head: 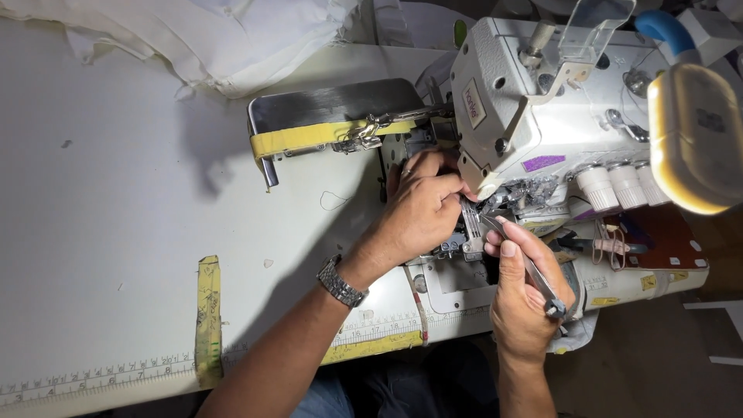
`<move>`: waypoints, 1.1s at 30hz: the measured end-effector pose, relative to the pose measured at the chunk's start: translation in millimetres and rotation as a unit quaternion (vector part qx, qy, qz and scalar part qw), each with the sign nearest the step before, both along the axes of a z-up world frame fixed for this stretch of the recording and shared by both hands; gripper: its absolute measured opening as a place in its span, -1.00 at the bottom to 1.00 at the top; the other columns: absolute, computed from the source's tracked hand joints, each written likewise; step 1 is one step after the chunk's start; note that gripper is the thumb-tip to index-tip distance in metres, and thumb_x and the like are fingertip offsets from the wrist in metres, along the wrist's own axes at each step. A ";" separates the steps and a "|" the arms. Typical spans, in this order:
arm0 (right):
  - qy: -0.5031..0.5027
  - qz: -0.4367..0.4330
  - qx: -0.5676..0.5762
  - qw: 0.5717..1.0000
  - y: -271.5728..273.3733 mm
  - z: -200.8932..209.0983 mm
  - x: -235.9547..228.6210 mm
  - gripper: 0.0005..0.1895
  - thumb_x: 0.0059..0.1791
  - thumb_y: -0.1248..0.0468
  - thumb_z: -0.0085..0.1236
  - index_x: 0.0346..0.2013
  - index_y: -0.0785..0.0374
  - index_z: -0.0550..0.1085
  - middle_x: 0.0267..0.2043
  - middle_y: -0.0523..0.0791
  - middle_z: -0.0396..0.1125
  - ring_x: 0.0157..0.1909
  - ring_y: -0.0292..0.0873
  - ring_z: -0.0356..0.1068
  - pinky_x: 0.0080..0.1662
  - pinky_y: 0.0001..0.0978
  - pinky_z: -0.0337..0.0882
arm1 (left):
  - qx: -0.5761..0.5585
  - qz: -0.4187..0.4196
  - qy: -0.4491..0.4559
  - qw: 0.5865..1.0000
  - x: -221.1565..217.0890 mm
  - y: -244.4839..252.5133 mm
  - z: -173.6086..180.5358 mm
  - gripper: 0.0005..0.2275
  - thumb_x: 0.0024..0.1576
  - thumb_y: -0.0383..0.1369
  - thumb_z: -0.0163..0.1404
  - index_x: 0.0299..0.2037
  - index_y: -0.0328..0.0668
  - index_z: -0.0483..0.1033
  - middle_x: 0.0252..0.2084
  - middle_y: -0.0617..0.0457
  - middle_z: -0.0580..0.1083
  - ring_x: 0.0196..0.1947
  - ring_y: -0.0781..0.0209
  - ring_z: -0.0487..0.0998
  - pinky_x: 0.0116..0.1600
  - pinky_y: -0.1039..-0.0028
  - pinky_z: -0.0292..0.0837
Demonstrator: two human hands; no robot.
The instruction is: Using tweezers to thread and adjust the internal components of an industrial overlock sewing machine.
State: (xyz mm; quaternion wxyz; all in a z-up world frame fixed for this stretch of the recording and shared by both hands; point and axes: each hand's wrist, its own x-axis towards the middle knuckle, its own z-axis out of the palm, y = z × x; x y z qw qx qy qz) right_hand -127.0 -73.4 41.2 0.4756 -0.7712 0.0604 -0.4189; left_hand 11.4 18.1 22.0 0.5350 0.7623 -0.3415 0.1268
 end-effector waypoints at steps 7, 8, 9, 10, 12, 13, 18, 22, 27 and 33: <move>-0.002 -0.021 -0.027 0.999 4.6 -1.7 7.6 -0.82 0.18 0.52 -0.02 0.03 0.61 0.46 0.02 0.18 0.44 -0.07 -0.03 0.53 0.01 -0.39 0.61 | 0.002 -0.042 0.021 0.999 9.2 -5.4 -8.5 -0.67 0.02 -0.53 -0.17 -0.34 0.10 0.70 0.01 0.05 0.43 0.24 -0.06 0.29 0.36 0.16 0.09; 0.007 -0.028 -0.032 0.999 6.4 -0.9 8.5 -0.82 0.18 0.50 -0.03 0.03 0.60 0.46 0.02 0.18 0.44 -0.07 -0.04 0.52 0.01 -0.39 0.60 | -0.002 -0.033 0.022 0.999 9.0 -5.3 -8.0 -0.69 0.00 -0.53 -0.15 -0.38 0.12 0.69 0.04 0.08 0.45 0.28 -0.03 0.28 0.39 0.16 0.04; 0.017 -0.034 -0.039 0.999 8.0 0.2 8.9 -0.81 0.19 0.49 -0.04 0.03 0.60 0.46 0.01 0.18 0.43 -0.07 -0.05 0.51 0.00 -0.40 0.59 | -0.007 -0.024 0.022 0.999 8.3 -5.3 -7.7 -0.71 -0.01 -0.52 -0.13 -0.41 0.13 0.67 0.08 0.12 0.46 0.32 0.00 0.26 0.41 0.16 -0.02; 0.020 -0.035 -0.040 0.998 10.2 -0.2 9.1 -0.81 0.19 0.49 -0.04 0.03 0.60 0.46 0.01 0.18 0.43 -0.07 -0.05 0.51 0.00 -0.40 0.59 | -0.008 -0.026 0.025 0.999 7.3 -4.1 -7.4 -0.71 -0.01 -0.52 -0.13 -0.41 0.13 0.67 0.08 0.12 0.46 0.32 0.00 0.26 0.41 0.16 -0.02; 0.016 -0.056 -0.034 0.998 13.9 0.2 12.2 -0.82 0.19 0.51 -0.02 0.03 0.62 0.46 -0.02 0.20 0.43 -0.09 -0.03 0.52 -0.01 -0.39 0.60 | -0.003 -0.042 0.039 0.998 7.8 -1.5 -4.9 -0.69 0.00 -0.54 -0.17 -0.40 0.12 0.66 0.11 0.10 0.45 0.37 0.00 0.22 0.43 0.12 -0.04; 0.017 -0.057 -0.036 0.998 13.4 -1.9 13.7 -0.82 0.19 0.51 -0.02 0.03 0.62 0.46 -0.02 0.20 0.43 -0.09 -0.03 0.52 -0.01 -0.39 0.60 | -0.005 -0.042 0.040 0.998 8.3 -0.9 -5.3 -0.69 0.00 -0.54 -0.17 -0.40 0.12 0.66 0.11 0.10 0.45 0.37 0.00 0.22 0.43 0.12 -0.04; 0.011 -0.071 -0.042 0.997 13.1 -8.4 17.3 -0.81 0.19 0.51 -0.04 0.03 0.66 0.43 0.02 0.26 0.42 -0.08 0.03 0.51 -0.04 -0.34 0.60 | -0.001 -0.010 0.015 1.000 8.8 -4.0 -11.1 -0.74 -0.03 -0.49 -0.12 -0.43 0.17 0.63 0.11 0.16 0.44 0.36 0.04 0.24 0.38 -0.07 -0.09; 0.010 -0.079 -0.061 0.995 11.5 -10.5 19.8 -0.81 0.19 0.50 -0.03 0.03 0.66 0.43 0.01 0.27 0.43 -0.09 0.04 0.52 -0.06 -0.33 0.61 | 0.012 -0.028 0.026 0.999 7.9 0.6 -6.1 -0.74 -0.02 -0.51 -0.14 -0.42 0.12 0.63 0.09 0.09 0.42 0.35 -0.01 0.22 0.29 -0.29 -0.07; 0.021 -0.094 -0.074 0.993 12.1 -10.6 21.2 -0.81 0.20 0.50 -0.03 0.03 0.65 0.43 0.00 0.25 0.43 -0.11 0.02 0.52 -0.08 -0.34 0.60 | -0.013 -0.019 0.012 1.000 8.6 -0.8 -9.4 -0.74 -0.02 -0.51 -0.14 -0.43 0.12 0.62 0.09 0.10 0.44 0.34 0.00 0.26 0.34 -0.05 0.00; 0.024 -0.101 -0.077 0.992 11.2 -12.3 21.7 -0.82 0.20 0.51 -0.02 0.03 0.65 0.43 -0.01 0.26 0.43 -0.10 0.03 0.52 -0.08 -0.34 0.60 | -0.010 -0.021 0.021 1.000 8.1 -1.2 -10.3 -0.75 -0.01 -0.49 -0.14 -0.41 0.11 0.62 0.11 0.08 0.43 0.37 -0.03 0.24 0.35 -0.09 -0.01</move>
